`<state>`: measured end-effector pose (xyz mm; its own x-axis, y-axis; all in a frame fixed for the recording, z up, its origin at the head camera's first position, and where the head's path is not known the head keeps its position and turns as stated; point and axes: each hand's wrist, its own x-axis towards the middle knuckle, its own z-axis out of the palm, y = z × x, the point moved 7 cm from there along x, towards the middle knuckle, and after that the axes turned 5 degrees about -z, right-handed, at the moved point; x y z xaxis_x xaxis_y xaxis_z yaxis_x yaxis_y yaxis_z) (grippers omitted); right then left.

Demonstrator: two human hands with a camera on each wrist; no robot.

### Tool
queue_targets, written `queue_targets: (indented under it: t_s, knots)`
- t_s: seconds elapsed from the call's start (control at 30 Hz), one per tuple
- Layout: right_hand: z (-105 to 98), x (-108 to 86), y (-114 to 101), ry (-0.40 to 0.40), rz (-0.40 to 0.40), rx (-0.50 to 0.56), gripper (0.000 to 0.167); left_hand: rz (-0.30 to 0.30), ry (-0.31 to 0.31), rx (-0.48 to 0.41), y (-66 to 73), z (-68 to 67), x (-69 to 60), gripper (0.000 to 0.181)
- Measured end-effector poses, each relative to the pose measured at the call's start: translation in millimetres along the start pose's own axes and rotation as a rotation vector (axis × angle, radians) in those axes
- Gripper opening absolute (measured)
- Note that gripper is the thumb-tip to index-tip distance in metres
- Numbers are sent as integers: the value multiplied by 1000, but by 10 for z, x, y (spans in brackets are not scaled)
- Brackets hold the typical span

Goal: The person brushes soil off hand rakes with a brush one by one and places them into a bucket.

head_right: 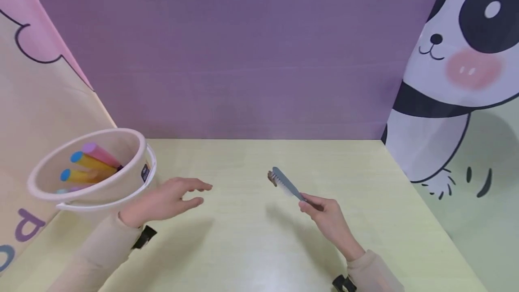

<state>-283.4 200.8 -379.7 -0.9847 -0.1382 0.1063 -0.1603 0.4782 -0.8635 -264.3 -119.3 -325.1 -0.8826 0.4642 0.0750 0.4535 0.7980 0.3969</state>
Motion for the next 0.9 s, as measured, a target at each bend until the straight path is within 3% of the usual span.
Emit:
queue_targets:
  t_s: [0.1,0.17,0.33,0.53,0.73,0.9]
  knots:
    - [-4,7,10,-2,3,5,43,-48,-119,-81,-138,235,145,38]
    - [-4,12,16,-5,1,4,44,-104,-167,-96,-227,346,197,40]
    - [-4,26,59,-12,15,13,43,-220,-260,-114,-351,513,196,45]
    - [-30,57,126,-16,18,3,41,-231,-329,-116,-342,599,130,48]
    - [-84,170,153,-17,-14,-43,42,-237,-348,-108,-331,604,105,49]
    - [-103,343,249,-41,23,-80,43,-243,-357,-103,-310,582,101,50]
